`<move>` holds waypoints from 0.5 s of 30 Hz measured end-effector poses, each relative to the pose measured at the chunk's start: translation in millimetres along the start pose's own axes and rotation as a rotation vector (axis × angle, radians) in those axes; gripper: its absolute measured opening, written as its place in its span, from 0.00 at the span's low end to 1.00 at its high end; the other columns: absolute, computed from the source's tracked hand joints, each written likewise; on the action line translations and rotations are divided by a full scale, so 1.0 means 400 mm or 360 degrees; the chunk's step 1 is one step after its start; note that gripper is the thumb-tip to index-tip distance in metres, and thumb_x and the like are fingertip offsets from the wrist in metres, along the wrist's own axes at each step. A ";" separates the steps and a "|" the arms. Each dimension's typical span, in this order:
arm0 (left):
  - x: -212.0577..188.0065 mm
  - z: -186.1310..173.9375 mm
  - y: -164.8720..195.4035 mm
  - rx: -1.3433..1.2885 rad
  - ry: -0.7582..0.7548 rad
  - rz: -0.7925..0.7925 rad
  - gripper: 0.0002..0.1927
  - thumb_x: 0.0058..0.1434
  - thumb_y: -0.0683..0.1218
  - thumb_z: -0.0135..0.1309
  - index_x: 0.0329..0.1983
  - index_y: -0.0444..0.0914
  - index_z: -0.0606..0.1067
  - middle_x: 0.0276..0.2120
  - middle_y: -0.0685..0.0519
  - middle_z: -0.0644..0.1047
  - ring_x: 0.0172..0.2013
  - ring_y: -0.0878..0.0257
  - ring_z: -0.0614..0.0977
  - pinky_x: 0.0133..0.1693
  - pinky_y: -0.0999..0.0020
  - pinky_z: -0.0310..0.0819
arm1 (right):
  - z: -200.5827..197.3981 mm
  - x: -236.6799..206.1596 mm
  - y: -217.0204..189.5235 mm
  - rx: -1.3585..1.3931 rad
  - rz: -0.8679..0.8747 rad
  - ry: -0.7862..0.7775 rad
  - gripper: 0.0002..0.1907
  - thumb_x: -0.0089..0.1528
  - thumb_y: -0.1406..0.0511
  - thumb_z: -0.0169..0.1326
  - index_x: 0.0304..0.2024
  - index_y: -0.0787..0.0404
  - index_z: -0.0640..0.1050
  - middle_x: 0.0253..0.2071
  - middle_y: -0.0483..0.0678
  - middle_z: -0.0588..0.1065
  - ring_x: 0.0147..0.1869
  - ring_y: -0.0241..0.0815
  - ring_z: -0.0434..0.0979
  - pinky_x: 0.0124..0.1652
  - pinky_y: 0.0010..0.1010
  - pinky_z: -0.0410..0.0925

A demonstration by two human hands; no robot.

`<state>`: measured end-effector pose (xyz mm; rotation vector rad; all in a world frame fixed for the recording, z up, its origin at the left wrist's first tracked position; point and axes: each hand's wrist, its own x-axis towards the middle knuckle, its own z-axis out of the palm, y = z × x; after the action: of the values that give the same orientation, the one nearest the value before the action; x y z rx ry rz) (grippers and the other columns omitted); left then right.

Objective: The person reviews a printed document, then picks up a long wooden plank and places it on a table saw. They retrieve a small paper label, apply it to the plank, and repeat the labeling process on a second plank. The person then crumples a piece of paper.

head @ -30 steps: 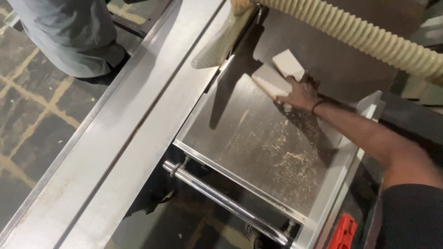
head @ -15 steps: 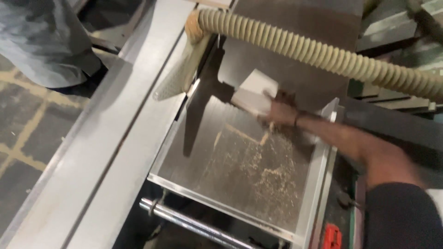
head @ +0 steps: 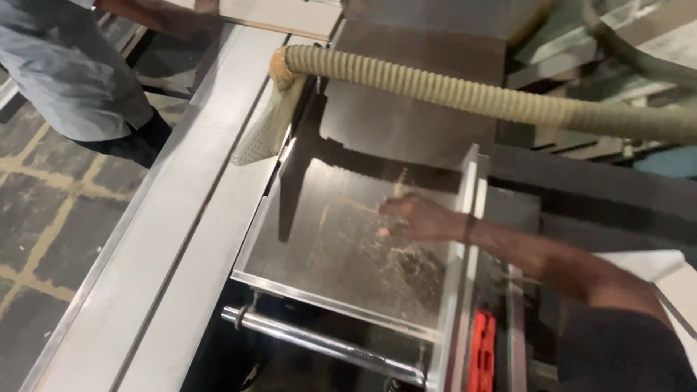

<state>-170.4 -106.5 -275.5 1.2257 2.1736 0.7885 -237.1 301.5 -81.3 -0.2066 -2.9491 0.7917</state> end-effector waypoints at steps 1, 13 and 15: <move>-0.007 -0.011 -0.003 0.0011 0.0008 0.0007 0.34 0.48 0.39 0.57 0.63 0.35 0.72 0.40 0.39 0.79 0.44 0.39 0.80 0.53 0.43 0.68 | -0.024 -0.048 -0.032 0.0036 -0.0195 0.0156 0.21 0.63 0.56 0.61 0.53 0.61 0.78 0.52 0.55 0.79 0.55 0.52 0.81 0.56 0.41 0.71; -0.307 -0.034 0.023 0.0209 0.0025 0.0065 0.28 0.52 0.40 0.56 0.60 0.36 0.74 0.34 0.42 0.78 0.39 0.42 0.80 0.57 0.46 0.69 | 0.016 -1.026 -0.172 0.0215 0.1381 0.2017 0.09 0.79 0.69 0.50 0.57 0.69 0.77 0.37 0.51 0.80 0.41 0.38 0.83 0.43 0.29 0.77; -0.304 -0.044 0.023 0.0196 0.0027 0.0078 0.27 0.53 0.40 0.56 0.59 0.36 0.74 0.34 0.42 0.78 0.39 0.44 0.80 0.58 0.47 0.69 | 0.100 -1.142 -0.194 0.0112 0.1530 0.1935 0.12 0.78 0.69 0.47 0.60 0.69 0.76 0.42 0.50 0.82 0.43 0.38 0.83 0.41 0.28 0.75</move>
<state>-121.9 -213.3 -238.3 1.3417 2.2421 0.6959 201.1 146.2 -96.7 -1.5015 -1.5539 0.4842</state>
